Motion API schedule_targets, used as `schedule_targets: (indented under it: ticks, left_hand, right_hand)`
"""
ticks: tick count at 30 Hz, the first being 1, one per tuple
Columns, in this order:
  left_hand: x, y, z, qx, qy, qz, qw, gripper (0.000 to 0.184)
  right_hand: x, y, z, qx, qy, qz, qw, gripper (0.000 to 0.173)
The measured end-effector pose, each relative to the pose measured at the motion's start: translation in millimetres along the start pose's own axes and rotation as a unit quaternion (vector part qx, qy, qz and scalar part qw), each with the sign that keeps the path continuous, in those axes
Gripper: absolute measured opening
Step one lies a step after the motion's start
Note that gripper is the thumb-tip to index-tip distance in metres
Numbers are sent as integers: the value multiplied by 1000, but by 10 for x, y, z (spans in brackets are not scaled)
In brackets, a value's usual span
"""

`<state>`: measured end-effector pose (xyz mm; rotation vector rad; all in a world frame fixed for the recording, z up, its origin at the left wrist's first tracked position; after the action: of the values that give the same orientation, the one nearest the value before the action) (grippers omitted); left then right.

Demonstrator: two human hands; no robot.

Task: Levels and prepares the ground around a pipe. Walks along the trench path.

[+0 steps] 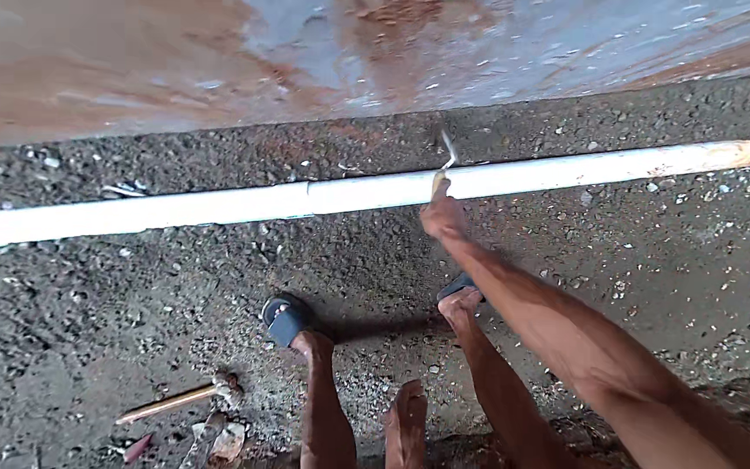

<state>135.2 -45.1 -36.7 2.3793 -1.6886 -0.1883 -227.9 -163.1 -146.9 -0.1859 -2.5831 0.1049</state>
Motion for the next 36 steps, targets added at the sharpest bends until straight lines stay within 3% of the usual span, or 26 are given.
schedule_targets:
  ticks: [3,7,10,16,20,23,28,30,32,36]
  left_hand:
    - [168,-43,-63,-11,3,-35,999,37]
    - [555,-127,-118,-22,53,-121,991,37]
    - [718,-160,-134,-27,69,-164,984,36]
    - [762,-137,-170,-44,39,-209,976,34]
    - [893,-189,-173,-35,45,-247,967,32]
    - [969,-233,-187,-32,35,-276,960,32]
    - [1104,-295,-200,-40,37,-296,954,33]
    - [1165,-327,-218,-43,46,-309,949,34]
    - [1262,-361,-234,-40,63,-329,941,33]
    - [1375,-323,-252,-38,69,-349,934,31]
  right_hand:
    - [-570,-228,-393,46,-55,-21,997,71]
    - [-353,-426,-526,51,-6,-18,998,56]
    - [-299,-628,-422,10,41,-34,999,57]
    - [-1346,-1190,-873,26,-44,-101,994,66]
    - [-1492,-1460,-1129,136,-67,-202,968,59]
    - [-1530,-1764,-1196,210,-56,-269,938,65]
    - [-1783,-2487,-783,339,-31,-368,865,69]
    - [-1816,-2471,-621,346,-52,-422,836,75]
    - [-1644,-2160,-490,330,-62,-457,824,77]
    - [-824,-1272,-267,198,-54,-471,858,77]
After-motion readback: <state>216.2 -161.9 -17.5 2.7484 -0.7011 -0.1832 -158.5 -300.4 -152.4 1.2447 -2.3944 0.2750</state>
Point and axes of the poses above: each hand's wrist, its own z-axis towards the middle knuckle, its own x-axis out of the back of the hand, y = z × x, the point moved 8 cm from there along z, towards the middle knuckle, and after that the axes turned 12 degrees about z, right-handed, at the moved point
